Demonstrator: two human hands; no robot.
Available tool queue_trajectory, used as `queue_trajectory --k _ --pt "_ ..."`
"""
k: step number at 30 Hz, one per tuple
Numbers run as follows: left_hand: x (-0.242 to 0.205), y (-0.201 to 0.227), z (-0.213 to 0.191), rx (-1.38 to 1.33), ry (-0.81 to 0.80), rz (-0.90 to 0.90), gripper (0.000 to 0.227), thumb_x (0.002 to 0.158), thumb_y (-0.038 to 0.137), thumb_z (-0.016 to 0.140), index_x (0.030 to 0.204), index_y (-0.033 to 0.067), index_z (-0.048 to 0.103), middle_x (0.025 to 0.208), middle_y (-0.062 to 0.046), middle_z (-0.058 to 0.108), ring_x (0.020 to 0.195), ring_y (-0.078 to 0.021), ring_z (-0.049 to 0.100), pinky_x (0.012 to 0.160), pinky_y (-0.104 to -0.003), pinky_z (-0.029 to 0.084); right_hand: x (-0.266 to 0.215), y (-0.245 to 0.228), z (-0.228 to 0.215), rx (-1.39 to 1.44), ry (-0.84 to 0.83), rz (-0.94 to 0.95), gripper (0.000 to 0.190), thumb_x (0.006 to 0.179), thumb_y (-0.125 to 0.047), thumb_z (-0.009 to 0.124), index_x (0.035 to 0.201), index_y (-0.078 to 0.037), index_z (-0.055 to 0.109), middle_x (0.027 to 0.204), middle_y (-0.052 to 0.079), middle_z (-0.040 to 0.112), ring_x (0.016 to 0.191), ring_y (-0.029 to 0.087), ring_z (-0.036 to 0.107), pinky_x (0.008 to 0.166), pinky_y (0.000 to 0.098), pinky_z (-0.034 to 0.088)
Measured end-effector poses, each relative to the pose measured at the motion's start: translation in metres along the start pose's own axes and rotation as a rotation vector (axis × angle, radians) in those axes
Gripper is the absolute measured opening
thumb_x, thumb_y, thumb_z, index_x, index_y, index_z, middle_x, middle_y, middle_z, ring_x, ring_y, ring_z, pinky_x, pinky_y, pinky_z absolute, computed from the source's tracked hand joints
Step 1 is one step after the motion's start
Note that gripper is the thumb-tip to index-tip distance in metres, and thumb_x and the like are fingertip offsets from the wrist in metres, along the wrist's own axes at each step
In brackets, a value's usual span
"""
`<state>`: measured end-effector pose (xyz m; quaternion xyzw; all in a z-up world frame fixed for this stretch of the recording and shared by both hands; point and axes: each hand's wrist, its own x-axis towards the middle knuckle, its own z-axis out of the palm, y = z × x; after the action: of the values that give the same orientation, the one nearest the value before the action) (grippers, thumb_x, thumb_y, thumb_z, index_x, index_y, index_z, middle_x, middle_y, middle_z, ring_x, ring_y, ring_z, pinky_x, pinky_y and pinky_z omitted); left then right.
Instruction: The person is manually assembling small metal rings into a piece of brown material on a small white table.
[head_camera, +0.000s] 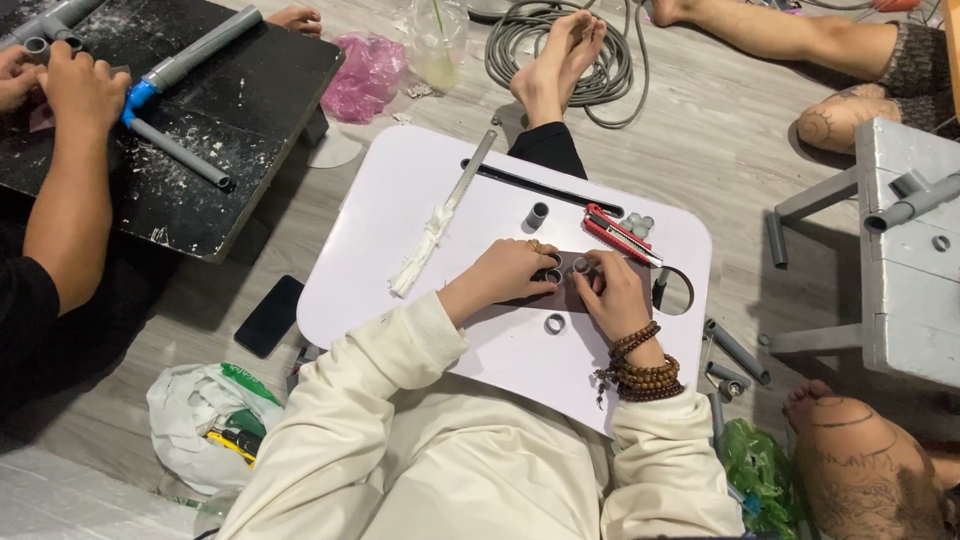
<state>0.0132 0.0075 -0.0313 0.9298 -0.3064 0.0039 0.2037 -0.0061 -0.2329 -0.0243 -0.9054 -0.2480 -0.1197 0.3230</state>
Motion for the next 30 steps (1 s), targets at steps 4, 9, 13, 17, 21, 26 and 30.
queue_trajectory --k 4,9,13,17,21,26,30 --pt "-0.001 0.002 -0.001 0.006 -0.001 0.011 0.045 0.095 0.048 0.069 0.125 0.015 0.077 0.134 -0.003 0.074 0.102 -0.0371 0.077 0.08 -0.05 0.063 0.0 -0.004 -0.005 -0.029 -0.017 -0.002 0.034 0.092 -0.016 0.08 0.122 -0.008 0.066 0.091 0.01 0.064 0.072 0.028 0.069 0.066 0.0396 0.056" --pt "-0.001 0.005 -0.006 0.019 -0.012 0.001 0.045 0.095 0.047 0.069 0.126 0.0152 0.077 0.134 -0.003 0.074 0.103 -0.0357 0.077 0.081 -0.049 0.063 -0.002 -0.001 -0.006 -0.161 -0.073 -0.02 0.038 0.09 -0.011 0.078 0.126 -0.01 0.068 0.1 0.011 0.066 0.088 0.034 0.073 0.073 0.0421 0.06" --pt "0.0 0.002 -0.003 0.01 -0.011 -0.005 0.045 0.095 0.048 0.069 0.126 0.0158 0.076 0.134 -0.003 0.074 0.102 -0.0358 0.077 0.081 -0.049 0.063 0.002 -0.015 -0.011 -0.146 -0.098 -0.003 0.037 0.09 -0.012 0.079 0.126 -0.01 0.07 0.103 0.01 0.068 0.092 0.034 0.074 0.075 0.0415 0.061" --pt "0.0 0.001 0.003 0.006 0.004 -0.005 0.044 0.094 0.047 0.07 0.125 0.0161 0.077 0.132 -0.004 0.074 0.103 -0.0361 0.077 0.081 -0.05 0.063 0.002 -0.02 -0.011 -0.08 -0.072 -0.068 0.033 0.095 -0.015 0.076 0.127 -0.01 0.07 0.102 0.011 0.068 0.094 0.035 0.073 0.076 0.0434 0.061" --pt "-0.002 0.002 0.001 0.004 0.019 0.012 0.044 0.095 0.046 0.071 0.125 0.0161 0.077 0.131 -0.005 0.075 0.103 -0.0368 0.077 0.08 -0.05 0.063 0.002 -0.02 -0.01 -0.063 -0.041 -0.125 0.033 0.095 -0.013 0.076 0.127 -0.009 0.07 0.099 0.011 0.068 0.094 0.037 0.073 0.074 0.0442 0.06" --pt "-0.002 0.004 -0.003 -0.005 0.009 0.009 0.044 0.094 0.045 0.072 0.126 0.0153 0.077 0.133 -0.005 0.074 0.104 -0.0371 0.076 0.08 -0.051 0.063 0.0 -0.013 -0.011 -0.082 -0.022 -0.13 0.033 0.095 -0.018 0.079 0.125 -0.008 0.071 0.1 0.009 0.065 0.094 0.034 0.072 0.077 0.043 0.059" --pt "-0.003 0.005 -0.008 -0.024 0.013 0.018 0.044 0.095 0.045 0.072 0.126 0.0132 0.076 0.134 -0.007 0.074 0.106 -0.0363 0.076 0.081 -0.049 0.063 0.0 -0.013 -0.015 -0.165 -0.081 -0.066 0.035 0.096 -0.028 0.077 0.126 -0.01 0.072 0.094 0.005 0.062 0.088 0.032 0.071 0.075 0.0429 0.058"
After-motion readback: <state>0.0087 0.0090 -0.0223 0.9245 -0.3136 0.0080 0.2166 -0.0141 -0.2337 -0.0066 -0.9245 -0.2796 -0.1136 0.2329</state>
